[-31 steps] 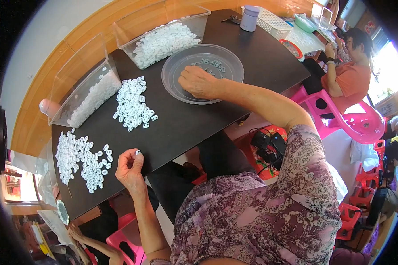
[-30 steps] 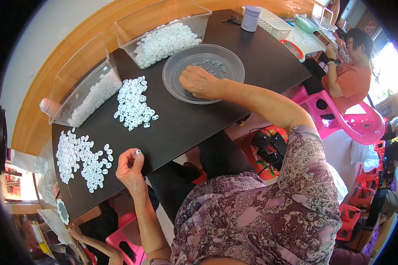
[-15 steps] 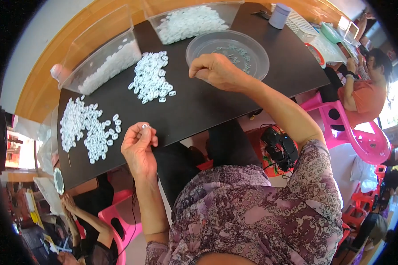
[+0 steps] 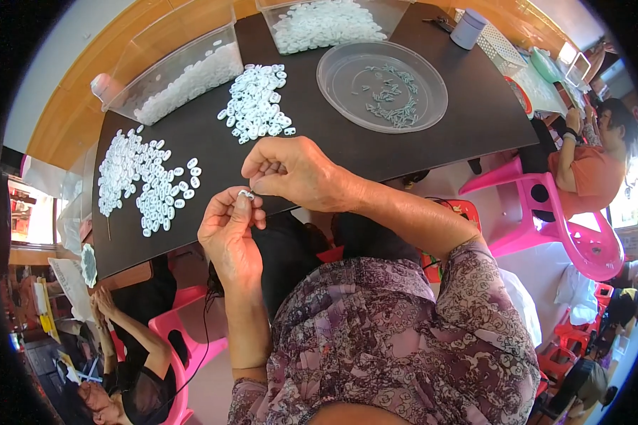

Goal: Assembling small metal pins or rings into white plastic components at a workshop table.

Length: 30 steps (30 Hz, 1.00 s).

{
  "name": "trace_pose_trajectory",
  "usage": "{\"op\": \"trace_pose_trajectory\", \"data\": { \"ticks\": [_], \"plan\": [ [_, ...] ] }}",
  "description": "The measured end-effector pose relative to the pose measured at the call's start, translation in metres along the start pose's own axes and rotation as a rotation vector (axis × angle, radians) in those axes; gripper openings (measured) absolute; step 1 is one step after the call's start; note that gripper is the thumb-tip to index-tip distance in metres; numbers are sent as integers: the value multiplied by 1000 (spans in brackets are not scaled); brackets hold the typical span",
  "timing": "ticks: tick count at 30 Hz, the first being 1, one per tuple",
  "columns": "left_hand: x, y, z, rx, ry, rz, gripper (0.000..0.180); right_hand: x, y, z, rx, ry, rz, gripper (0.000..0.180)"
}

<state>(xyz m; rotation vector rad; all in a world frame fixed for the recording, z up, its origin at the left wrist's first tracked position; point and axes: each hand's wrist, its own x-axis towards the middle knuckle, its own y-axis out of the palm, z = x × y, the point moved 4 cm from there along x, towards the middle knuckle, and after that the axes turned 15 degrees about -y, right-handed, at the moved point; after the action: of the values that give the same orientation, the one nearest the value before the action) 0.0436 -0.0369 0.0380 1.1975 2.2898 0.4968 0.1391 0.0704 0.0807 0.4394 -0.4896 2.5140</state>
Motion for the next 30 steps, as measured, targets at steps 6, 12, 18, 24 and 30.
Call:
{"op": "trace_pose_trajectory", "data": {
  "ticks": [6, 12, 18, 24, 30],
  "plan": [
    [-4, -4, 2, 44, 44, -25, 10, -3, 6, -2, 46, 48, -3, 15],
    [-9, -4, 1, 117, 98, -65, 8, -3, 13, -4, 25, 55, -5, 14],
    [-12, -6, 11, 404, 360, -266, 8, -7, 28, -8, -44, 88, -78, 13],
    [-10, -12, 9, 182, 236, -197, 7, -10, 37, -19, 54, 109, -170, 14],
    [-5, -19, 9, 85, 169, -161, 8, -8, 38, -20, 86, 120, -123, 13]
  ]
}}
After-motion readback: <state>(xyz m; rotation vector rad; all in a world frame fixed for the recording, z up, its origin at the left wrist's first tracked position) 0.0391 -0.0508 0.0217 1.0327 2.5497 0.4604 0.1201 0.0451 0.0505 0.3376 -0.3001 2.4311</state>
